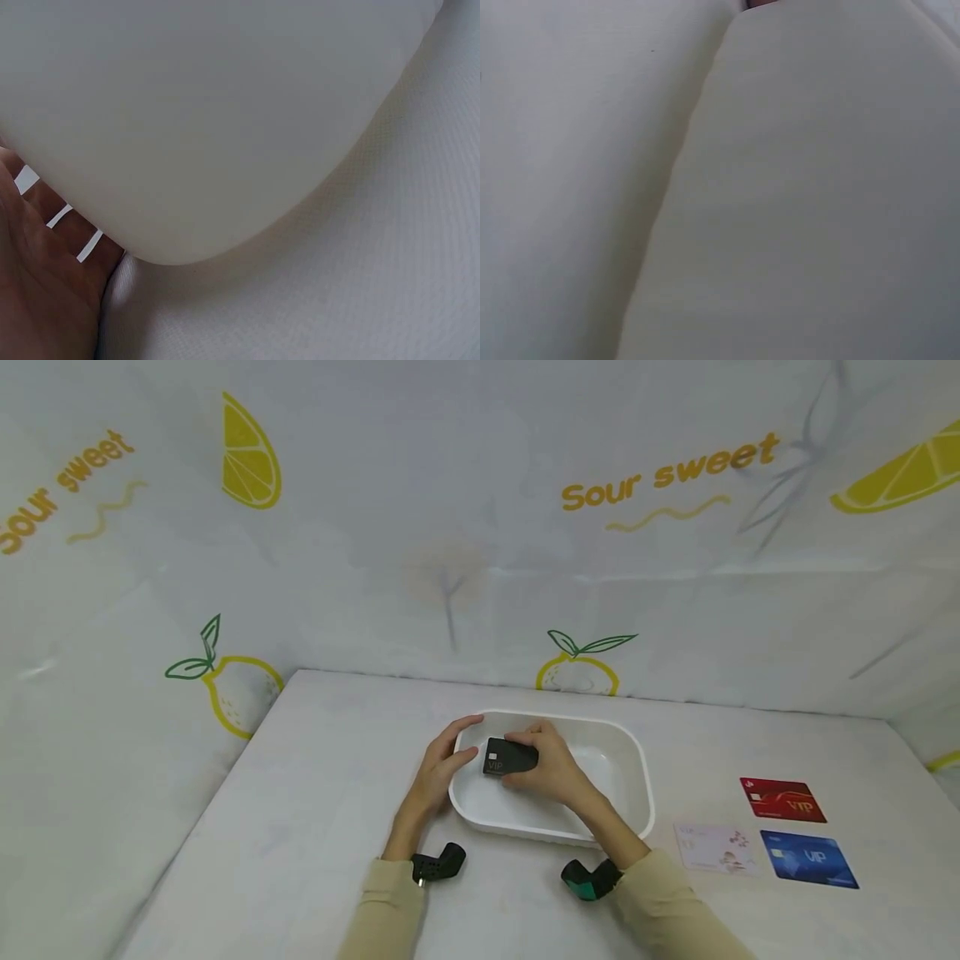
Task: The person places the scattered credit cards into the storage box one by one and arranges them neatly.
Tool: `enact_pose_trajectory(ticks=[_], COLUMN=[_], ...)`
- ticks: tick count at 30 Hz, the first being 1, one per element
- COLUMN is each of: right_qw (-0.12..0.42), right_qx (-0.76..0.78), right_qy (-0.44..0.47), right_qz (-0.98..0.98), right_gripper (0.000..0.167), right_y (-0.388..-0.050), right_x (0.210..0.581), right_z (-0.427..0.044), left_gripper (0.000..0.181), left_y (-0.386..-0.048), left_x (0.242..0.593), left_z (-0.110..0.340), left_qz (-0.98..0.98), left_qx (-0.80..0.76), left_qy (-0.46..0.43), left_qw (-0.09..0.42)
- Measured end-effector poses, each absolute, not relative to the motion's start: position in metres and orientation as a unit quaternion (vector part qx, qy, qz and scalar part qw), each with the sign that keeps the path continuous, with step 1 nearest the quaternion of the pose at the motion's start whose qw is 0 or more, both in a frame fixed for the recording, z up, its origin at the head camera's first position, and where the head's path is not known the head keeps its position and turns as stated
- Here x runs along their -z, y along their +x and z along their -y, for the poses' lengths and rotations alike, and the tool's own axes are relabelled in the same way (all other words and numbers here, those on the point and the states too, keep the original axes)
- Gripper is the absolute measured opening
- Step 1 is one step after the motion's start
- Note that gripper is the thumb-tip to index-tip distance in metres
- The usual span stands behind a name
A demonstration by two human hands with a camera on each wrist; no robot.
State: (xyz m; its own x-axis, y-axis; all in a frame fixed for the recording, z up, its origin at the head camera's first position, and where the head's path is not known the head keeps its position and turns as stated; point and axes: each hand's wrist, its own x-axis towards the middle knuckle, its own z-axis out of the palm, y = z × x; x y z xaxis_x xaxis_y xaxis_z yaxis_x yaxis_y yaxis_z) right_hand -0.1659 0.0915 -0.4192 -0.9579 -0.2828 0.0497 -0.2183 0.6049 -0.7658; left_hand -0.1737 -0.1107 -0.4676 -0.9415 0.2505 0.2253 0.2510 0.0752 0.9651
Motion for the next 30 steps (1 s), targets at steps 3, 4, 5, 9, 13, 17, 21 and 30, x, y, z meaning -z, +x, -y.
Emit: enact_pose_trajectory(ticks=[3, 4, 5, 9, 13, 17, 21, 30], right_qw=[0.042, 0.045, 0.048, 0.056, 0.067, 0.076, 0.077, 0.075], right_qx=[0.421, 0.421, 0.421, 0.409, 0.388, 0.369, 0.357, 0.362], right_qy=[-0.133, -0.131, -0.130, -0.128, -0.119, -0.108, -0.107, -0.112], right_qz=[-0.896, -0.896, -0.897, -0.902, -0.912, -0.920, -0.925, -0.923], right_gripper=[0.062, 0.062, 0.062, 0.061, 0.060, 0.060, 0.060, 0.062], right_y=[-0.1668, -0.1670, -0.1670, -0.1666, -0.1654, -0.1642, -0.1627, -0.1619], right_x=[0.4229, 0.4240, 0.4249, 0.4268, 0.4273, 0.4275, 0.4259, 0.4259], right_z=[-0.0889, -0.0880, -0.0872, -0.0844, -0.0835, -0.0836, -0.0833, -0.0825], left_gripper=[0.049, 0.049, 0.049, 0.049, 0.049, 0.049, 0.048, 0.048], left_y=[-0.1734, -0.1733, -0.1733, -0.1728, -0.1727, -0.1724, -0.1729, -0.1733], left_x=[0.4676, 0.4678, 0.4678, 0.4668, 0.4665, 0.4673, 0.4687, 0.4690], left_z=[0.1110, 0.1112, 0.1113, 0.1111, 0.1107, 0.1105, 0.1102, 0.1101], left_qz=[0.734, 0.735, 0.735, 0.736, 0.735, 0.739, 0.740, 0.738], left_qx=[0.659, 0.659, 0.659, 0.657, 0.657, 0.653, 0.652, 0.655], left_qy=[-0.164, -0.163, -0.162, -0.164, -0.165, -0.167, -0.165, -0.161], left_qw=[-0.003, -0.004, -0.004, -0.002, 0.001, 0.004, 0.004, 0.003])
